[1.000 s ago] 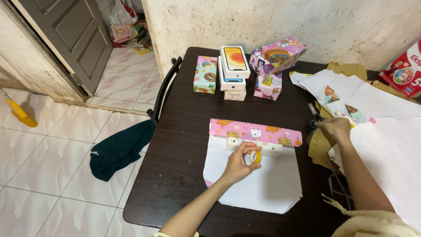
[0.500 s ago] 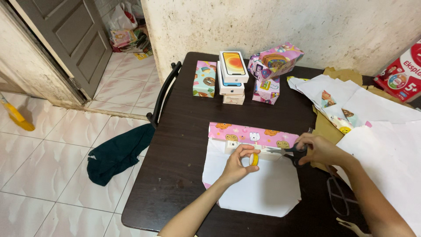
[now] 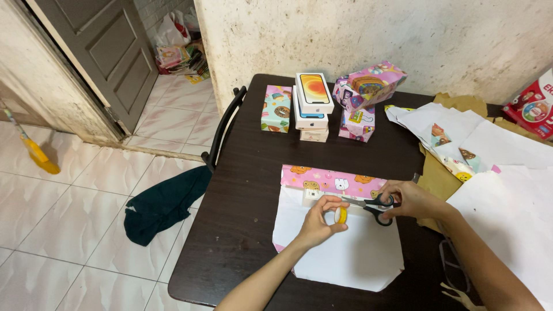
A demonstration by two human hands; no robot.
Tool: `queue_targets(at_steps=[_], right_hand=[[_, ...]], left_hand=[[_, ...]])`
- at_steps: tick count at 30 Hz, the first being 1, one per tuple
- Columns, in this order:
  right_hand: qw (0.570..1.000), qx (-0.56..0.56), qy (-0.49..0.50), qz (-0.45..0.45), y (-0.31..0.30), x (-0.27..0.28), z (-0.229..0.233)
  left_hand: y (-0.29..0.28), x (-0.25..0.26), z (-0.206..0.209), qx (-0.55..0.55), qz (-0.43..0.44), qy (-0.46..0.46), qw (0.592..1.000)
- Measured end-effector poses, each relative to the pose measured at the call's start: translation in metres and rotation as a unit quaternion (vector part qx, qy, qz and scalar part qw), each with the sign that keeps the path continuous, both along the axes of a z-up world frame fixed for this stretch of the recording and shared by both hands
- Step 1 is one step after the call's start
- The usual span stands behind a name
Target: The person wraps a small white box with pink patterned wrapping paper. They place the box on the paper, fold the paper around it, secure the folds with tape, and trim excess paper with scissors. The wrapped gift is left on the table.
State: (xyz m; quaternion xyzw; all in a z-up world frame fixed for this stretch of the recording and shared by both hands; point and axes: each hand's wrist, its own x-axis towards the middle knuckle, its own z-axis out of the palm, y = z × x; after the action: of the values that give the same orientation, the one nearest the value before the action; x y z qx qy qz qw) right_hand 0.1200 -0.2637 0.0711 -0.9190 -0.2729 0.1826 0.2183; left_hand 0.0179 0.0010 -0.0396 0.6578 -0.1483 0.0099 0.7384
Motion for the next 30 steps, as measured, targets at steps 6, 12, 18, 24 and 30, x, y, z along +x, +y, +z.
queue_targets(at_steps=[6, 12, 18, 24, 30], right_hand=[[1.000, 0.012, 0.018, 0.008, 0.001, 0.001, 0.002], [1.000, 0.015, 0.023, 0.001, 0.001, 0.001, 0.001], [1.000, 0.013, 0.026, -0.006, 0.000, 0.001, 0.001], [1.000, 0.009, 0.024, 0.002, -0.002, 0.002, -0.003], [0.995, 0.026, -0.088, -0.048, -0.038, 0.003, -0.017]], left_hand=[[0.000, -0.001, 0.003, 0.017, 0.007, -0.004, 1.000], [0.000, -0.002, 0.004, 0.017, 0.008, 0.000, 1.000], [-0.001, 0.000, 0.000, 0.025, 0.013, -0.013, 1.000], [0.003, -0.005, 0.020, 0.048, 0.005, 0.002, 0.999], [0.051, -0.020, 0.053, 0.335, 0.135, -0.070, 0.930]])
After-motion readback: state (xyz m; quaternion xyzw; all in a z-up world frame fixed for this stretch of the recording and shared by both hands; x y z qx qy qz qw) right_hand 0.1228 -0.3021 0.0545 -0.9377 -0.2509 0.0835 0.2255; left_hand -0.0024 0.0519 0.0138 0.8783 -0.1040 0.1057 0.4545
